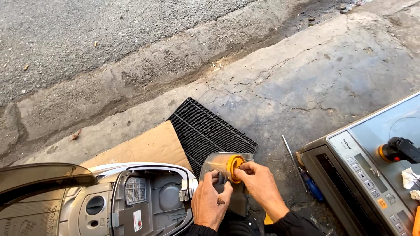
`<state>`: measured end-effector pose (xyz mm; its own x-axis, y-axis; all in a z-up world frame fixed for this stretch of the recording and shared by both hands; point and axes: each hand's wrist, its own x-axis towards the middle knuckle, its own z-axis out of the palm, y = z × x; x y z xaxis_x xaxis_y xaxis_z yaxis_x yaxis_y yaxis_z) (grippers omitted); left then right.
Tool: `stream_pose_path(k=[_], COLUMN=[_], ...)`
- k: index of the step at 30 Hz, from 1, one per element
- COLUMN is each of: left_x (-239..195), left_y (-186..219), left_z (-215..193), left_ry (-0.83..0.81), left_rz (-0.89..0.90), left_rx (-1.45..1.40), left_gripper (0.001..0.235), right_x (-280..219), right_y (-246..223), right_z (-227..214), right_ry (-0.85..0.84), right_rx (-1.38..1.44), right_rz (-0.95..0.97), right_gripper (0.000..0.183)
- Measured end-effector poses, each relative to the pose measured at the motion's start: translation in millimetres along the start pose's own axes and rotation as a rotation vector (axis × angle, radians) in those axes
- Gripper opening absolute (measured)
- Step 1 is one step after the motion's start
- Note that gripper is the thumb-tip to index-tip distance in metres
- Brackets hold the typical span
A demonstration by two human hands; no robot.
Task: Disassembling and cleaning a vacuum cleaner by removing filters and unscrewing components with a power drill.
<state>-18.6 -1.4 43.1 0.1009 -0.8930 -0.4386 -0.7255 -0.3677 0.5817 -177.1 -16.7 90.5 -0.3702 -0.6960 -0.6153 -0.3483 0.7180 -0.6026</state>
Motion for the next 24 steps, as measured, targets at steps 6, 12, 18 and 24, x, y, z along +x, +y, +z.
stream_pose_path(k=[6, 12, 18, 24], left_x=[-13, -5, -4, -6], left_y=[-20, -34, -34, -33], left_z=[13, 25, 21, 15], left_ry=[0.264, 0.28, 0.206, 0.085], left_rz=[0.365, 0.564, 0.536, 0.44], left_rx=[-0.01, 0.064, -0.043, -0.056], left_gripper=[0.096, 0.099, 0.091, 0.088], right_x=[36, 28, 18, 19], right_y=[22, 9, 5, 19], right_z=[14, 15, 21, 33], right_ry=[0.02, 0.017, 0.041, 0.073], right_rx=[0.039, -0.041, -0.168, -0.175], right_rz=[0.021, -0.011, -0.068, -0.178], right_gripper=[0.018, 0.014, 0.022, 0.018])
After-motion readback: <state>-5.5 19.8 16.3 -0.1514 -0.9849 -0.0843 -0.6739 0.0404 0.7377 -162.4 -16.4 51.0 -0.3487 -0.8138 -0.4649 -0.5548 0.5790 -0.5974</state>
